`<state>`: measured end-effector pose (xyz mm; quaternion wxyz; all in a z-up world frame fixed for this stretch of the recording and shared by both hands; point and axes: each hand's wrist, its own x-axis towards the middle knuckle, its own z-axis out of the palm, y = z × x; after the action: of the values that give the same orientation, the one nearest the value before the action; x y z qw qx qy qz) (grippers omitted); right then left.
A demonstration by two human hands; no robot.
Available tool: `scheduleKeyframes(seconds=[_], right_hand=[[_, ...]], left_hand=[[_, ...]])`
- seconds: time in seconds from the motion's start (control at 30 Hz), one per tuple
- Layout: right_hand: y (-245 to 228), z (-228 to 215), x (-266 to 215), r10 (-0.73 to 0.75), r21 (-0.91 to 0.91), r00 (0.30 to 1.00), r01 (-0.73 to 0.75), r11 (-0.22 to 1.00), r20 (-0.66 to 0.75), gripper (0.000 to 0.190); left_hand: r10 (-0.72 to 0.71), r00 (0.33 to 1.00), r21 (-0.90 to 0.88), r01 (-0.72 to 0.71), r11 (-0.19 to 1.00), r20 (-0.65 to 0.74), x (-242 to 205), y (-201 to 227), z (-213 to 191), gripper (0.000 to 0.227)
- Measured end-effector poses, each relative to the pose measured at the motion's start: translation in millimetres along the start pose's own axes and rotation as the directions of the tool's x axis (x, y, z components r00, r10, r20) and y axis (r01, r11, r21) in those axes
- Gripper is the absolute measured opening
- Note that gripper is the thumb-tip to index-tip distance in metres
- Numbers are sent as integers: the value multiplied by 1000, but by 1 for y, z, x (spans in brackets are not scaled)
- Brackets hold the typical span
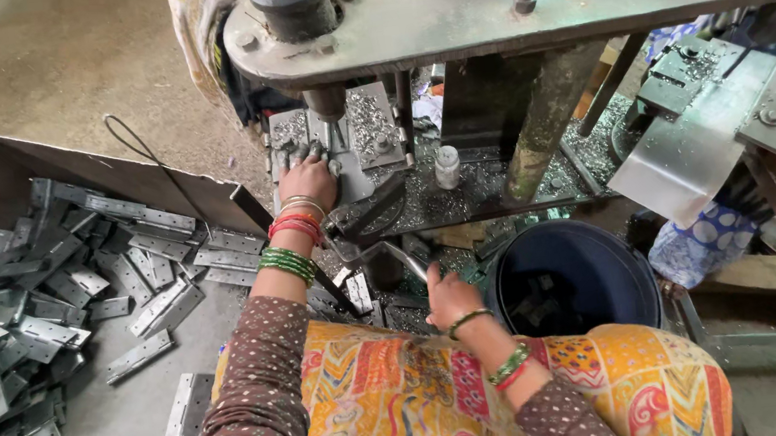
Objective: The person sits on the floor and operates a drill press to process metal pieces. They pick up metal pieces from a bin, place them under the drill, and use a lever to activate the machine, then remove the processed pieces.
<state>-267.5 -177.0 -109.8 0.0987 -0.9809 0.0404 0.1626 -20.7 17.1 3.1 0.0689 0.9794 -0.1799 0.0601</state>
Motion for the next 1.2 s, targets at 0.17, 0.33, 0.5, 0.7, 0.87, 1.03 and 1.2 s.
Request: scheduleKeyframes(seconds=[0.17, 0.33, 0.5, 0.7, 0.87, 1.03, 1.2], right_hand=[[-7, -36, -21, -52, 10, 989, 54, 998, -136, 100], [-7, -12, -2, 117, 62, 968, -134, 989, 221, 116], [7, 10, 7, 60, 49, 953, -78, 996, 296, 119], [-10, -37, -27, 32, -35, 999, -33, 999, -39, 84], [-34, -92, -53, -185, -174, 746, 94, 980, -640, 48], [-56, -98, -66, -177, -208, 655, 32, 978, -734, 44], [-56, -86, -58, -147, -203, 639, -14, 979, -755, 44]], left_hand=[[17, 1000, 73, -16, 997, -12, 5, 2, 4, 32], [11, 1000, 88, -12, 996, 3, 14, 0, 16, 32], [43, 999, 8, -43, 999, -4, 4, -2, 13, 31], [171, 882, -149, -259, 954, -439, -126, 11, -15, 48], [-101, 876, -440, -135, 888, -472, -230, 14, -1, 38], [-83, 878, -493, -184, 851, -472, -213, 1, 18, 36], [-57, 932, -536, -156, 829, -358, -204, 0, 35, 42]])
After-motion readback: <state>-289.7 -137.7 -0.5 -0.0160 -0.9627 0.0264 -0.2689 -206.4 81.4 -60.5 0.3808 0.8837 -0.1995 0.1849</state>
